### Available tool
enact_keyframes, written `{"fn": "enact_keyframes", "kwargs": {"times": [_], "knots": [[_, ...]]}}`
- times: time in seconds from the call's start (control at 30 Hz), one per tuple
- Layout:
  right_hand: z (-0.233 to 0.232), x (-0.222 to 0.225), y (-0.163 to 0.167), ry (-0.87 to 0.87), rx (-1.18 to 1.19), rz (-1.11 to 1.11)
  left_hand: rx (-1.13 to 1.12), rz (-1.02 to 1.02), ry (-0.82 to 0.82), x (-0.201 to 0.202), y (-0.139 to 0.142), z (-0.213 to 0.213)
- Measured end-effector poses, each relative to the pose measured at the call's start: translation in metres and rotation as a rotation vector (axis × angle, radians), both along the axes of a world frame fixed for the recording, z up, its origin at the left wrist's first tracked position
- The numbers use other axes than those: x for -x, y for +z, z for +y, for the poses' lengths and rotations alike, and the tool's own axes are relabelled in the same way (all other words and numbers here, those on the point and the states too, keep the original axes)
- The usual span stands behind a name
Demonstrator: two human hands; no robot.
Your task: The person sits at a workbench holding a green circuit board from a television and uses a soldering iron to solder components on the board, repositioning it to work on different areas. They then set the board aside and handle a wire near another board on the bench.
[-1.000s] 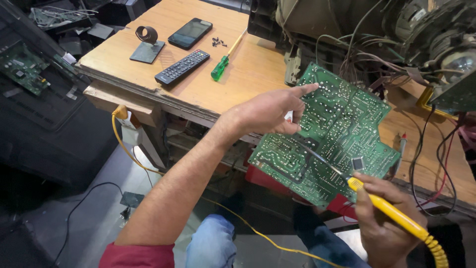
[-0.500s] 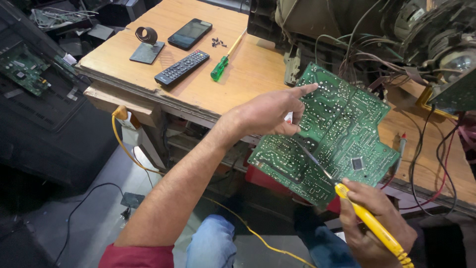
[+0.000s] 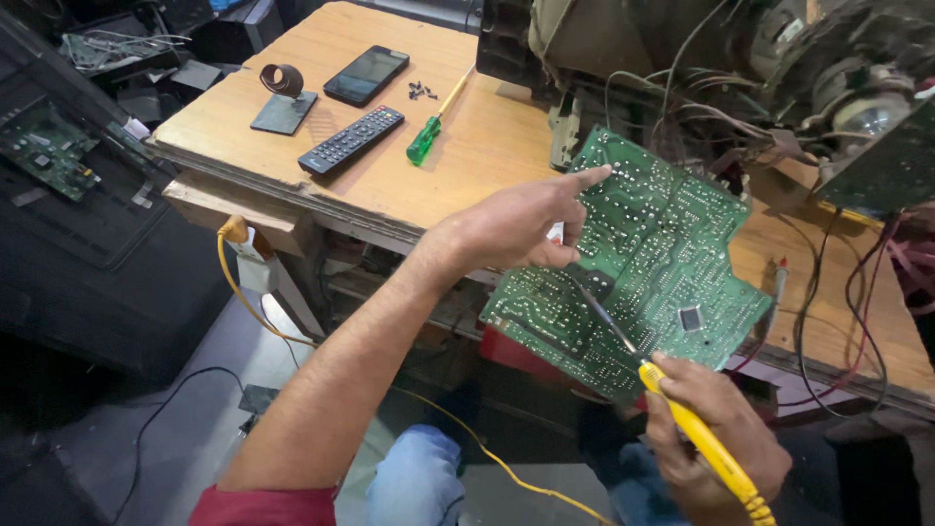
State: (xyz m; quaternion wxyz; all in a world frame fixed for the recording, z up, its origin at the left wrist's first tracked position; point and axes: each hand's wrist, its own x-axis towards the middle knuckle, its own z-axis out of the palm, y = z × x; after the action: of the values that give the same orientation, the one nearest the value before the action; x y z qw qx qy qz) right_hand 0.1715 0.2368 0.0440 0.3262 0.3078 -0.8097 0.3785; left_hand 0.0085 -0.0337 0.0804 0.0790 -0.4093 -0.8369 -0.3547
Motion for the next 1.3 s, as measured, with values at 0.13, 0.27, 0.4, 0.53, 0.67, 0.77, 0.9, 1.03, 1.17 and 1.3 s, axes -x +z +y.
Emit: {"fn": "enact_keyframes", "kwargs": {"times": [0.13,0.27,0.4,0.53,0.67,0.77,0.9,1.03,1.17,1.3], "knots": [[-0.004,-0.006,-0.004,-0.053,0.055,-0.012,0.007,0.026,0.006,-0.002,0.004,0.0],[0.002,-0.005,-0.003,-0.032,0.163,-0.13,0.003,-0.018,0.032,-0.006,0.008,0.0],[0.004,-0.003,-0.003,0.026,0.243,-0.186,-0.09,0.009,-0.008,-0.013,0.007,-0.005],[0.002,-0.002,-0.004,-0.03,0.169,-0.116,-0.104,-0.005,0.057,-0.025,0.002,-0.005],[0.001,-0.001,-0.002,-0.041,0.165,-0.103,-0.445,0.052,0.155,-0.055,-0.009,-0.01],[0.002,0.001,-0.002,-0.034,0.128,-0.08,-0.858,0.045,0.462,-0.089,-0.031,0.001],[0.003,0.0,-0.005,-0.043,0.161,-0.092,-1.218,-0.11,0.745,-0.126,-0.072,0.037],[0.007,0.001,-0.008,-0.008,0.196,-0.15,-1.238,-0.15,0.771,-0.13,-0.101,0.061],[0.009,0.003,-0.009,-0.038,0.181,-0.129,-1.223,-0.116,0.708,-0.126,-0.11,0.07],[0.007,0.001,-0.005,-0.094,0.229,-0.216,-1.265,-0.216,0.697,-0.128,-0.104,0.076]]}}
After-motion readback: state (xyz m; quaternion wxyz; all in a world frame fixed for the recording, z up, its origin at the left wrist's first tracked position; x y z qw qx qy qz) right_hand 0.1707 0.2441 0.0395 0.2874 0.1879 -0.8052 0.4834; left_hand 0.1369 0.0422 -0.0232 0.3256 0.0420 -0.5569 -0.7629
